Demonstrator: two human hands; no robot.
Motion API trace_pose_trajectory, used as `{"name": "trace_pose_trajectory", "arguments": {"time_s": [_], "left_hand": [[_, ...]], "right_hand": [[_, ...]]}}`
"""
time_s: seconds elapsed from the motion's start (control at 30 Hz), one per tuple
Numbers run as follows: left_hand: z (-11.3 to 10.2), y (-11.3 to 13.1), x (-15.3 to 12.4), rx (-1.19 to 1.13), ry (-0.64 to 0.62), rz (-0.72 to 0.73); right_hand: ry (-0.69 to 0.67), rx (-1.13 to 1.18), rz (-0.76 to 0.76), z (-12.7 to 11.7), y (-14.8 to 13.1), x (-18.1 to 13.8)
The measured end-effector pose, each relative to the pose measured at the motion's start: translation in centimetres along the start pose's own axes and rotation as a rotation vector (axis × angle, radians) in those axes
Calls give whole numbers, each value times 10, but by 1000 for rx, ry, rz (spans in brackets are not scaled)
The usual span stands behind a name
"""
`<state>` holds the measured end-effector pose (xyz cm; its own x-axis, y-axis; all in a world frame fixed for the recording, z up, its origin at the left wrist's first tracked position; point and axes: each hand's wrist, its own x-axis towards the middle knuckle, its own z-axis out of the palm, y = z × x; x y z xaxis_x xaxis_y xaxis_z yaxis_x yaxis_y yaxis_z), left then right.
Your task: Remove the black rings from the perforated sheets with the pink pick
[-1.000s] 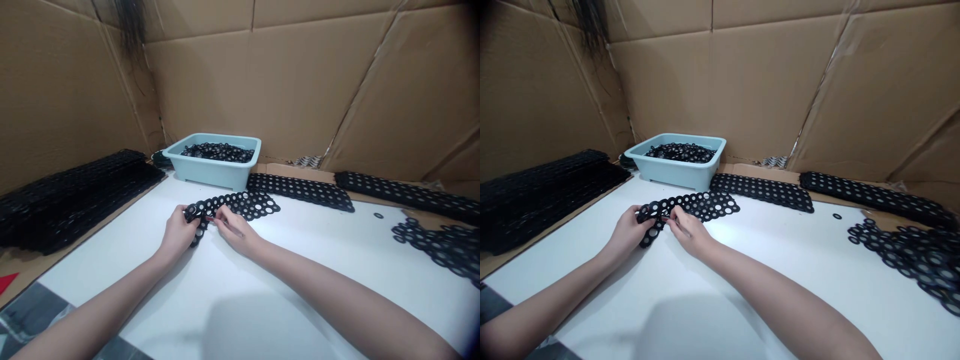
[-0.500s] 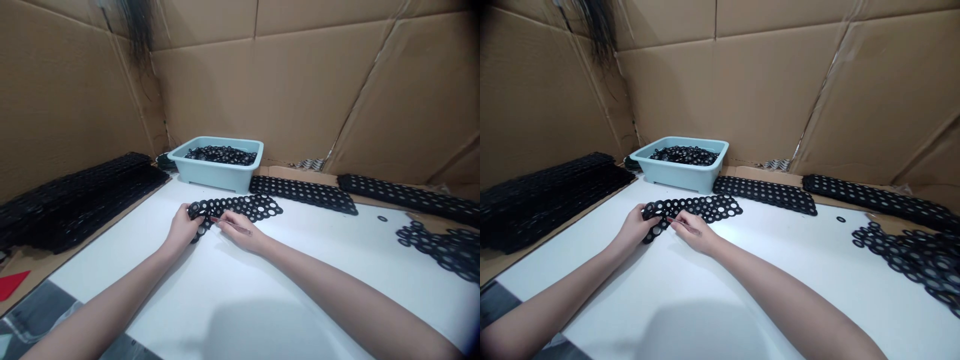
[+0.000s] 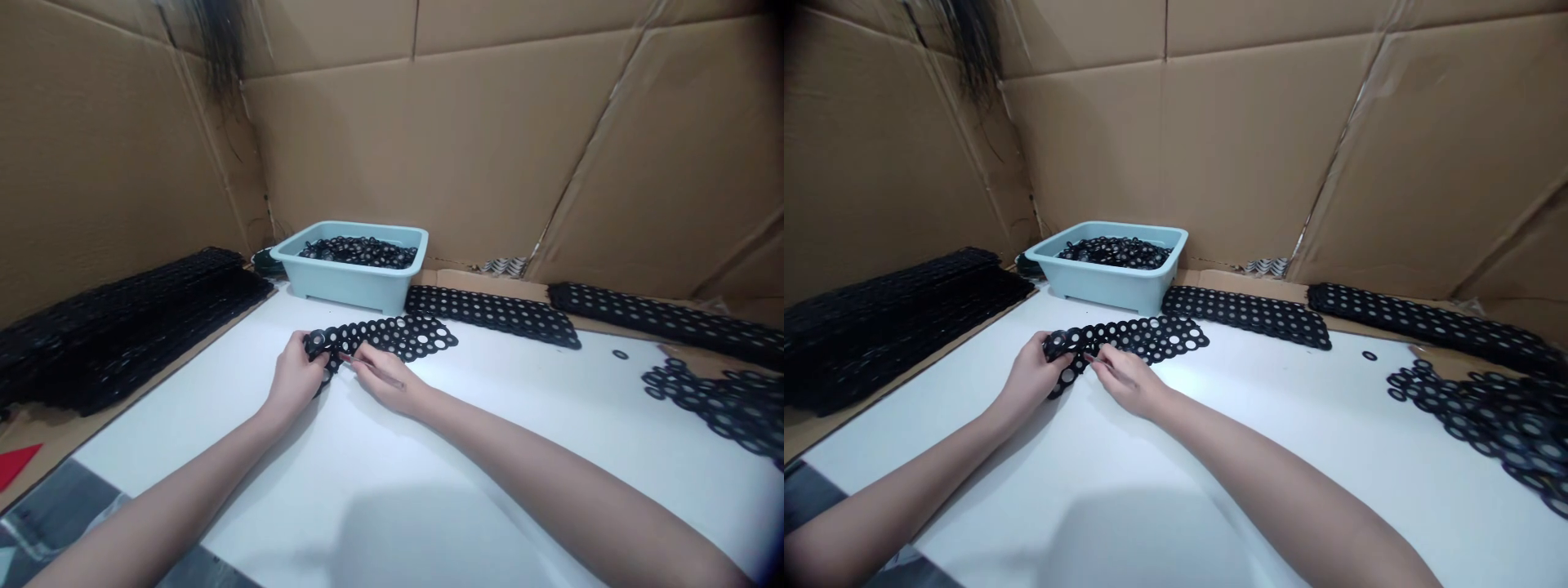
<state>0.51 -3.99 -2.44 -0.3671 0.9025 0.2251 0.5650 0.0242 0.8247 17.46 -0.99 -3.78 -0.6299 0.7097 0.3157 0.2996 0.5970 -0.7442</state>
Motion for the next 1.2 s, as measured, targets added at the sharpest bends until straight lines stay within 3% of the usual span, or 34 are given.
{"name": "trace_pose_trajectory", "arguments": {"time_s": [0.13,0.23,0.43,0.6,0.77,1.2], "left_hand": [[3,-4,8,-147,-94,-84],[4,-4,12,-262,-163,-149],[1,-3,14,-416,-282,-148],[-2,1,15,-415,-413,-130],[-4,10,11,-481,-609,-138],[-4,3,14,-523,-647,-181]], "right_hand": [[19,129,114,-1,2,1],[42,133,114,-1,0,1],[61,118,124,-6,-4,-3],[85,85,98,-11,-2,-3],[112,73,117,-14,0,-3],[64,132,161,-13,0,-1]]}}
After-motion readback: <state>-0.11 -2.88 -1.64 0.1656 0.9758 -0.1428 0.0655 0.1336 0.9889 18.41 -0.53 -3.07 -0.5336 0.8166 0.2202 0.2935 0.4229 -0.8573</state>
